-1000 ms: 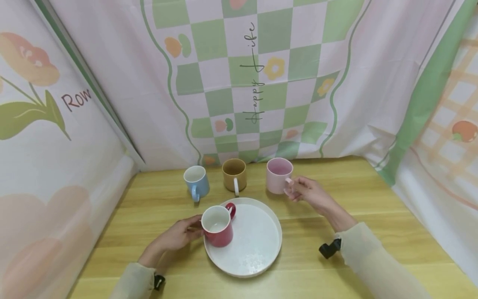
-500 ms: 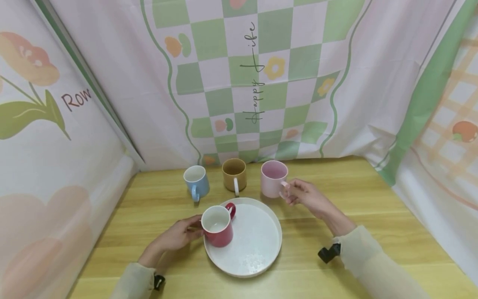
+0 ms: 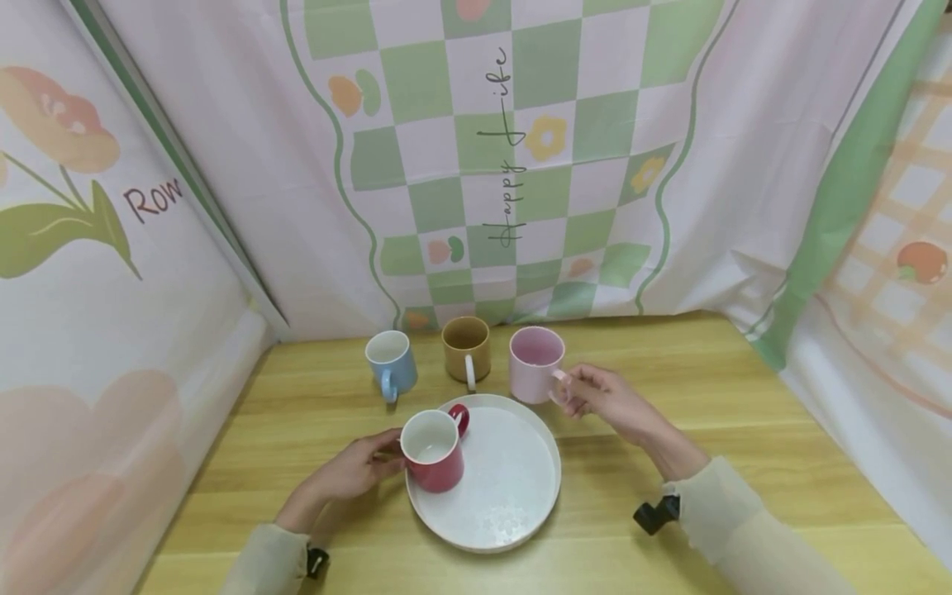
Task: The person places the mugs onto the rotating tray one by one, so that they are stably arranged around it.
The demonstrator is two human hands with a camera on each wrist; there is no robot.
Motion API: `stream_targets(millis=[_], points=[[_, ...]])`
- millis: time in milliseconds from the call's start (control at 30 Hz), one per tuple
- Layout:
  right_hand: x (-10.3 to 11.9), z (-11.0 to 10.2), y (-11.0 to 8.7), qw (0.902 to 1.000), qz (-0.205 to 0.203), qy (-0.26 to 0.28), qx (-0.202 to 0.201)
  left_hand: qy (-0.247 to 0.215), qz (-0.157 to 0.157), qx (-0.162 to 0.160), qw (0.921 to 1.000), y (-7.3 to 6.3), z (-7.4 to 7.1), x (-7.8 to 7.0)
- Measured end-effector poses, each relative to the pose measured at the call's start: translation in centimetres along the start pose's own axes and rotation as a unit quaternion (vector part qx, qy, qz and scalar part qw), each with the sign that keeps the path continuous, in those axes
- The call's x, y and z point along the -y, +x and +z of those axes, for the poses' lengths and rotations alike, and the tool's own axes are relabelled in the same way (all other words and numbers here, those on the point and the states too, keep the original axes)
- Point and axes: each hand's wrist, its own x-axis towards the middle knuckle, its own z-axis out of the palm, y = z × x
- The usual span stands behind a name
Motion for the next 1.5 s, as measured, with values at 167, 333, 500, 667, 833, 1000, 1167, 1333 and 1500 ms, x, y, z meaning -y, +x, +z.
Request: stream_targets(millis=[167, 333, 500, 667, 833, 1000, 1167, 1333, 1500], points=[[0.2, 0.3, -0.2, 1.0, 0.003, -0.002, 0.009, 0.0, -0.002, 0.0, 1.0, 0.0, 0.0, 0.0], [0.4, 0.7, -0.4, 0.9999, 0.0, -0.005, 0.015, 0.003, -0.003, 0.001, 1.0, 0.0, 0.0, 0.0], [0.6, 1.1, -0.5, 0.9998, -0.005, -0.005, 0.019, 0.005, -0.002, 0.0, 1.0, 0.0, -0.1, -0.1], [0.7, 1.4, -0.7, 0.9995, -0.011, 0.0, 0.03, 0.006, 0.0, -0.002, 1.0, 0.0, -0.2, -0.2], [0.6, 1.9, -0.8, 0.9987, -0.021, -0.001, 0.047, 0.005, -0.004, 0.002, 1.0, 0.0, -0.1, 0.0], [0.5, 2.3, -0.9, 0.9976, -0.032, 0.005, 0.062, 0.0, 0.002, 0.002, 1.0, 0.0, 0.0, 0.1], [0.5, 2.7, -0.9, 0.9967, -0.032, 0.007, 0.075, 0.0, 0.003, 0.002, 1.0, 0.0, 0.0, 0.0], [0.4, 3.0, -0.9, 0.9963, -0.029, 0.002, 0.08, -0.003, 0.0, 0.003, 1.0, 0.0, 0.0, -0.1], [0.3, 3.2, -0.9, 0.996, -0.025, -0.002, 0.086, 0.0, -0.006, 0.004, 1.0, 0.0, 0.1, -0.1]])
